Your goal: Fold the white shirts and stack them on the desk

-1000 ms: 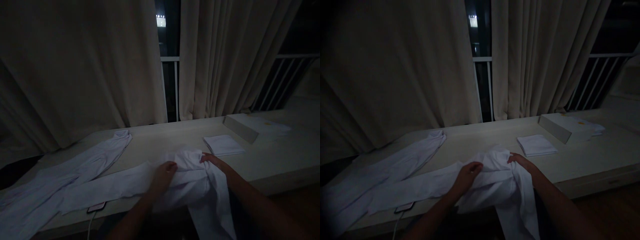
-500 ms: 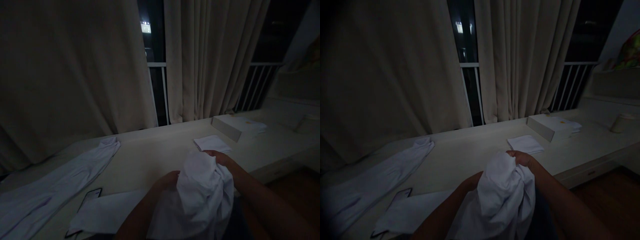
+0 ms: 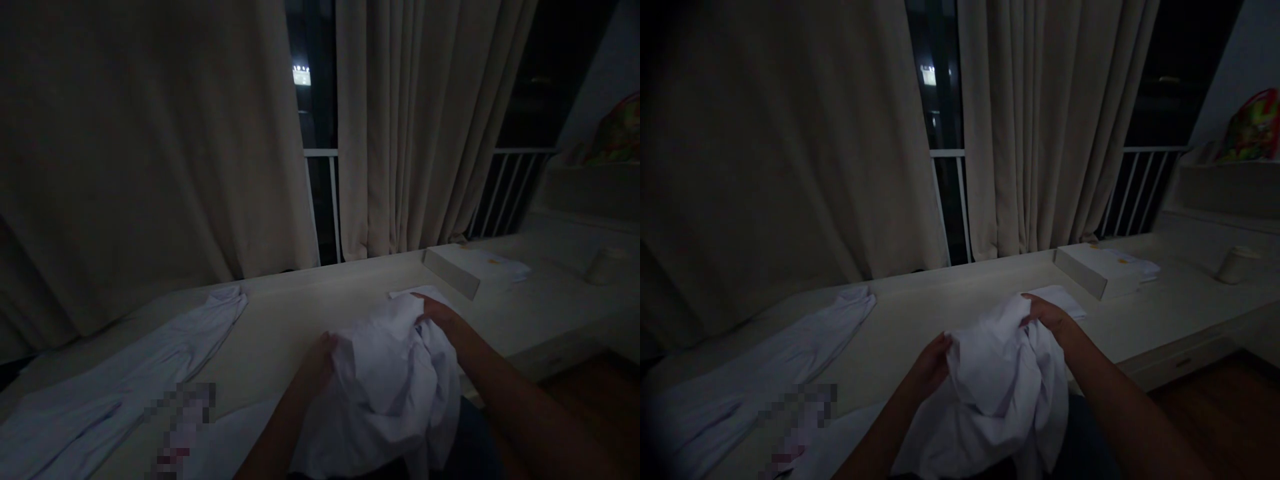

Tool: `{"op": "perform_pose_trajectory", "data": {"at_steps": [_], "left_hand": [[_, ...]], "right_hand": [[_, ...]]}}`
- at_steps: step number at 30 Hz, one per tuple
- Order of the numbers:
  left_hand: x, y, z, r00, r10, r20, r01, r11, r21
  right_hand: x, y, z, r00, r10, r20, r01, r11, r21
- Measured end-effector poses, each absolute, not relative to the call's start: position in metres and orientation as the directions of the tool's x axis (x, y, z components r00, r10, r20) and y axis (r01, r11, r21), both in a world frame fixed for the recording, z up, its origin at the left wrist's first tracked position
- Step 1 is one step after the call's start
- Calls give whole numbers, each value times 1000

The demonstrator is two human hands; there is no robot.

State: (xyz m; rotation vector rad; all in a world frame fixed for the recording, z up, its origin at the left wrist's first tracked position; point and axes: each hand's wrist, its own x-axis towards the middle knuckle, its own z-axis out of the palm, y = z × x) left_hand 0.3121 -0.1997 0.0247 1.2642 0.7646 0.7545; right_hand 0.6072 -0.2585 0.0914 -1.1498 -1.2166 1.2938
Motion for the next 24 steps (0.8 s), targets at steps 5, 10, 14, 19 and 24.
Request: {"op": "perform_pose_trajectory", "data": {"at_steps": [5,10,14,19,24], "left_hand": [[259,-162,103,224,961,160,35,-173,984],[247,-149,173,311,882,353,65,-391,918],[270,-146,200,386,850,358,112,-428,897],[289,-137,208,480,791,380,202,-521,830],[255,-120,217,342,843,415,558,-538,632]], "right_hand": [[616,-229,88,-189,978,-88,-126,-113,-986],[594,-201,77,36,999,5,261,-4,-965],[535,-194,76,246,920,304,440,174,-881],[465,-182,64,182,952,247,508,124,-852],[508,-167,56,66,991,117,712,35,-701]]}}
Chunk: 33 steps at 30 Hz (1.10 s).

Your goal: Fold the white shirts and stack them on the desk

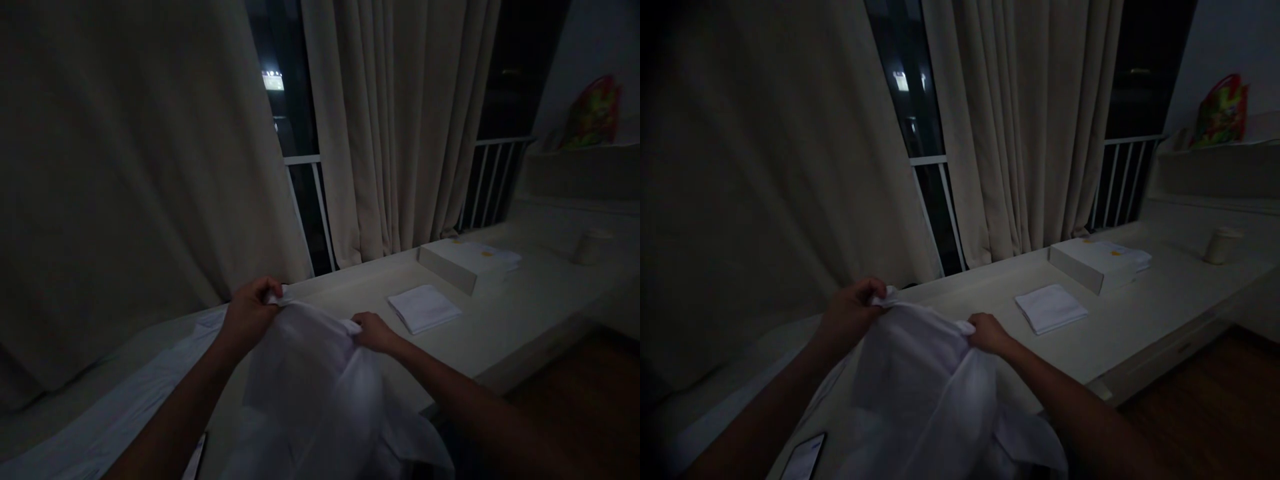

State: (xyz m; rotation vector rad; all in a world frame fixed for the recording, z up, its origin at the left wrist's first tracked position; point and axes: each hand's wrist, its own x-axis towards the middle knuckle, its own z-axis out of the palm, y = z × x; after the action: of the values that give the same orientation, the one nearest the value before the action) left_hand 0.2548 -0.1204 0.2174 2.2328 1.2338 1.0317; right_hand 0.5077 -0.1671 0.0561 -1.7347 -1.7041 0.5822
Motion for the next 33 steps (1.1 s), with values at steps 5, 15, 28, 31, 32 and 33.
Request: {"op": "perform_pose_trajectory", "data": {"at_steps": [5,15,28,31,32,33], "left_hand": [[191,-87,200,228,859,459,773,-446,451],[166,-81,224,13,909,417,792,-264,551],[158,-73,157,171,928,332,802,-327,500],[154,-78,188,31,923,383,799,-253,545],[153,-81,199,-39,904,426,805,-224,549],[153,-83,206,-101,866,489,813,-211,542]], "right_hand": [[593,-175,74,169,985,17,285,-33,-958],[629,-187,193,230,961,154,-213,204,-956],[636,-165,135,210,963,167,502,40,-864],[639,-161,157,258,939,227,492,74,-867],[642,-160,167,273,918,289,497,123,-859],[644,-159,175,287,886,363,510,179,-841]]}}
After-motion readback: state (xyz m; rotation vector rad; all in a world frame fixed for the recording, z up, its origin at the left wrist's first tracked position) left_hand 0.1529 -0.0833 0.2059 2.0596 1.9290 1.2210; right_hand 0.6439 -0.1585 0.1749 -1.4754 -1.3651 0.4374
